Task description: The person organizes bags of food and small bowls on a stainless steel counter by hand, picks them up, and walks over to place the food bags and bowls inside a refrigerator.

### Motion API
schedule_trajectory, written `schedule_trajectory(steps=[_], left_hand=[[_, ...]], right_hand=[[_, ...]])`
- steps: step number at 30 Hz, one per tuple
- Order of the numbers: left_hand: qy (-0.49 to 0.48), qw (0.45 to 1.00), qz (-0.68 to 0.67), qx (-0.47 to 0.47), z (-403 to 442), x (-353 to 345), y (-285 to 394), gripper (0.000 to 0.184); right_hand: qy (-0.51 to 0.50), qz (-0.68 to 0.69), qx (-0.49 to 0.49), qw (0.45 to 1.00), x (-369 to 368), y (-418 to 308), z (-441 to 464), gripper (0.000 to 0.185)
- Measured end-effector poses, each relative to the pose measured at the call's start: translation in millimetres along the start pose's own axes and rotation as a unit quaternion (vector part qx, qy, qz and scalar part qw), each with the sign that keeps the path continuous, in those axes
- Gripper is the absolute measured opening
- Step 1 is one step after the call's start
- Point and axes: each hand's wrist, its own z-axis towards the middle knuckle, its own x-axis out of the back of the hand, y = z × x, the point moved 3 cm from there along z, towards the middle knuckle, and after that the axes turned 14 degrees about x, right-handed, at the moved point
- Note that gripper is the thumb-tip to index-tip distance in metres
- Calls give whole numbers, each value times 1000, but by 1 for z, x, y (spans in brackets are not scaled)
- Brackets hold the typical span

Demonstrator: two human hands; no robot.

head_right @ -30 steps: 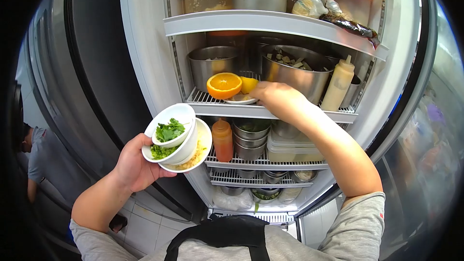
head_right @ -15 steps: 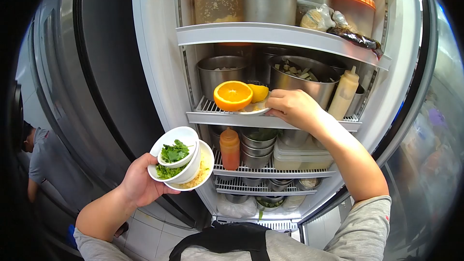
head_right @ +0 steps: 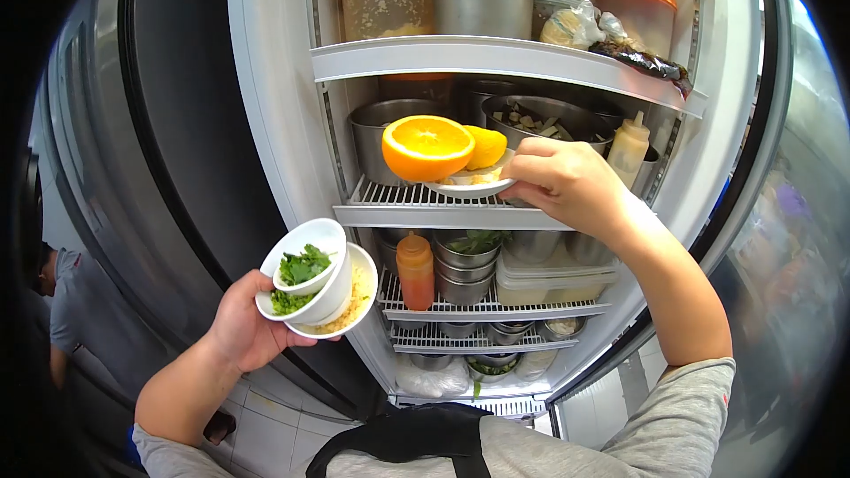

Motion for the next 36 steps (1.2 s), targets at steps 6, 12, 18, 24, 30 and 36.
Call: schedule_trajectory(steps=[6,12,18,24,30,36], left_hand=[[32,998,51,-34,22,-38,36,53],[7,995,72,-68,66,-70,67,50],[33,993,99,-59,108,-91,88,51],[14,990,142,-20,145,-97,95,51],[36,986,161,-39,156,-106,94,49],[82,960,267,-12,162,-109,95,43]], right_hand=[[16,-27,-54,998,33,-16,-19,17],[36,-54,-96,993,64,-19,-38,20],[35,-96,-94,990,79,-7,-41,16],[2,-126,-89,988,75,10,-44,14],[5,-126,-84,988,71,11,-44,14],[10,-120,-82,989,71,5,-41,15]])
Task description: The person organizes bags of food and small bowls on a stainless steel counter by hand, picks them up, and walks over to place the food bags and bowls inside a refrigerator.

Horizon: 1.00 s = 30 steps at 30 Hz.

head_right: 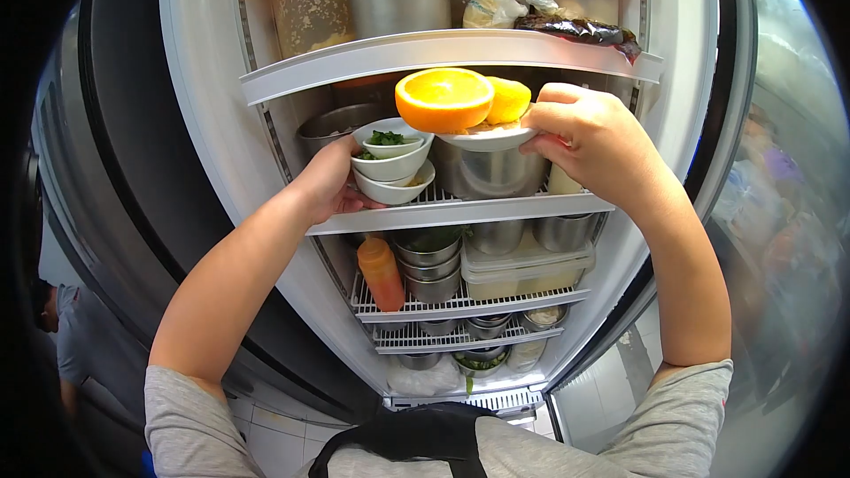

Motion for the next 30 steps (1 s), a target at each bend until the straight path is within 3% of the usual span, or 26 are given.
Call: schedule_trajectory(steps=[5,8,15,21,23,25,29,30], left_hand=[[103,990,94,8,9,3,-5,39],[122,991,59,8,14,5,-9,38],[73,997,28,-28,9,12,-18,40],[128,989,31,-66,2,28,-34,53],[240,921,60,-301,-32,27,-31,54],[248,834,111,-480,-78,12,-16,60],[261,667,222,-662,-136,-14,16,81],[261,667,221,-662,-142,-17,26,81]], right_hand=[[-4,0,-2,1000,2,-2,1,14],[-1,-6,0,1000,3,-3,-2,14],[0,-15,-1,1000,6,-11,-6,15],[6,-4,2,1000,8,-20,-5,16],[13,-2,15,1000,11,-24,-5,17],[23,13,16,1000,16,-27,-1,17],[52,39,36,997,27,-38,18,15],[51,38,36,997,31,-39,25,15]])
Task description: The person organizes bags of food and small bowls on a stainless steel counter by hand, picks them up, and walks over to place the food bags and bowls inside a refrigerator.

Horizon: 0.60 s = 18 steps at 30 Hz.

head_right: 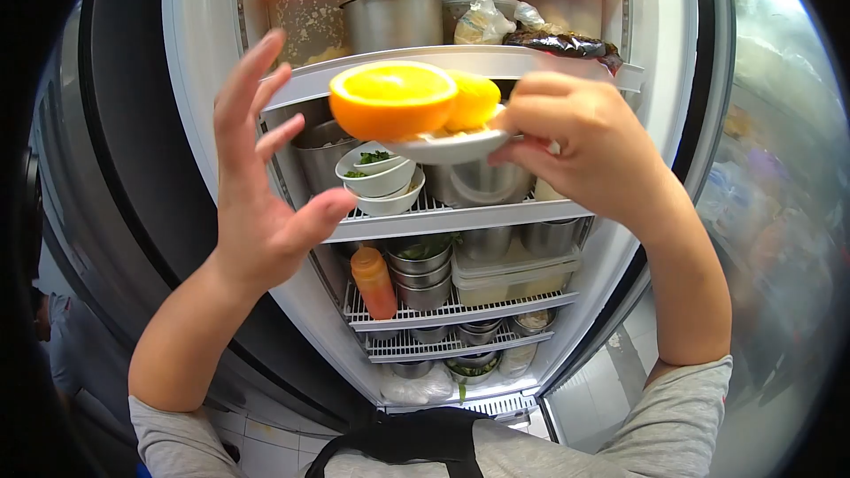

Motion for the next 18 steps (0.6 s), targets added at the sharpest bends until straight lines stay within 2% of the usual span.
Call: schedule_trajectory(steps=[2,4,6,8,9,10,12,16,17,18], left_hand=[[8,991,114,-76,18,1,12,78],[10,993,88,-76,38,4,8,76],[11,995,65,-76,57,9,8,74],[-18,1000,3,16,80,14,1,60],[-27,998,-18,46,93,16,-3,57],[-20,999,-23,26,109,20,-8,55],[-13,1000,-27,7,128,22,-11,54],[-28,993,-11,112,146,13,-22,56],[-35,989,-20,141,150,8,-32,57],[-17,990,-69,118,160,-2,-56,56]], right_hand=[[7,-9,34,999,6,-2,19,12],[46,14,25,999,10,-2,38,10],[30,-59,52,996,17,2,59,9],[37,-70,32,996,21,14,80,4],[55,-18,32,998,22,13,92,8],[55,-20,31,998,27,16,103,8],[44,-42,-20,998,35,30,122,20],[28,-120,-21,992,29,58,140,15],[16,-131,7,991,22,67,140,15],[3,-142,36,989,16,75,139,16]])
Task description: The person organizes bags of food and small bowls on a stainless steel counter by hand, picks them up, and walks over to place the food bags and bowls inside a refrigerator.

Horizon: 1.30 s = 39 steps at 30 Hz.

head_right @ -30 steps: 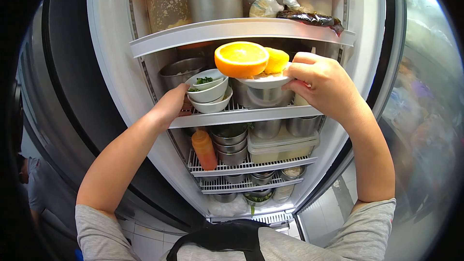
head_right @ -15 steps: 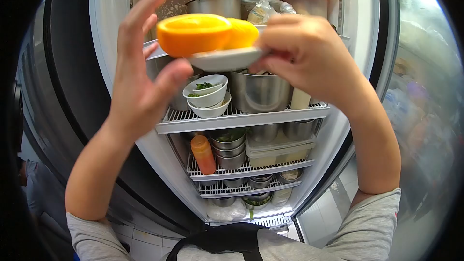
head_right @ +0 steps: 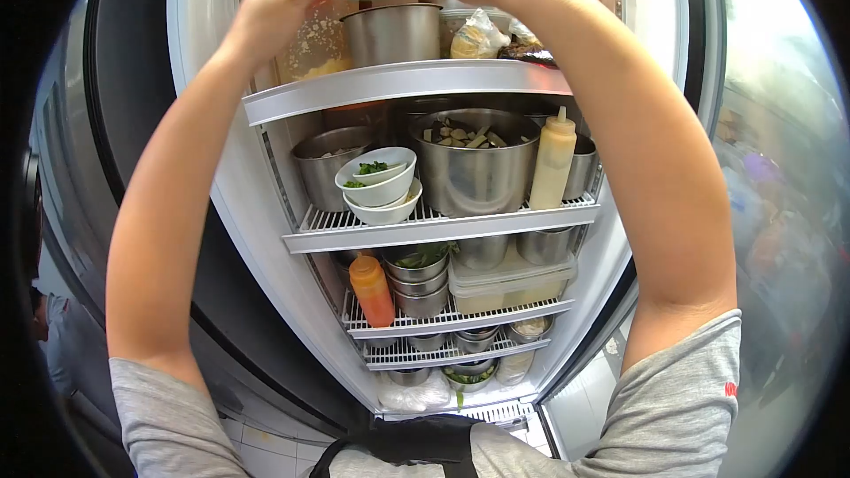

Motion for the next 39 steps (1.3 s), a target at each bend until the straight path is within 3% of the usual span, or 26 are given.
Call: schedule_trajectory(steps=[2,3,4,10,12,19,22,24,31,34,36,39], left_hand=[[-11,997,-13,74,2,-13,-28,69],[40,993,110,9,9,-16,-43,69],[56,988,144,20,7,-21,-45,67],[31,992,105,63,4,-31,-62,61],[-20,994,39,97,3,-30,-64,59],[2,993,49,105,-2,-31,-62,58],[37,991,87,99,-2,-31,-63,65],[50,988,100,109,-2,-31,-64,72],[79,988,98,94,3,-30,-67,77],[88,989,81,85,3,-29,-67,74],[115,983,106,91,3,-28,-66,72],[112,989,81,51,-3,-27,-58,75]], right_hand=[[5,-39,52,998,-17,11,-5,17],[-10,-50,34,998,-27,17,-8,16],[-26,-62,16,998,-35,21,-11,16],[-16,24,-34,999,-52,30,-16,19],[-53,25,-65,996,-54,31,-15,20],[-85,81,-105,987,-51,30,-14,23],[-121,34,-102,987,-55,31,-15,24],[-79,-27,-18,996,-60,33,-18,24],[7,-87,18,996,-40,28,-30,19],[-24,-148,-59,987,-17,12,-37,15],[28,-149,-29,988,-2,7,-42,14],[-3,-170,-92,981,29,3,-43,14]])
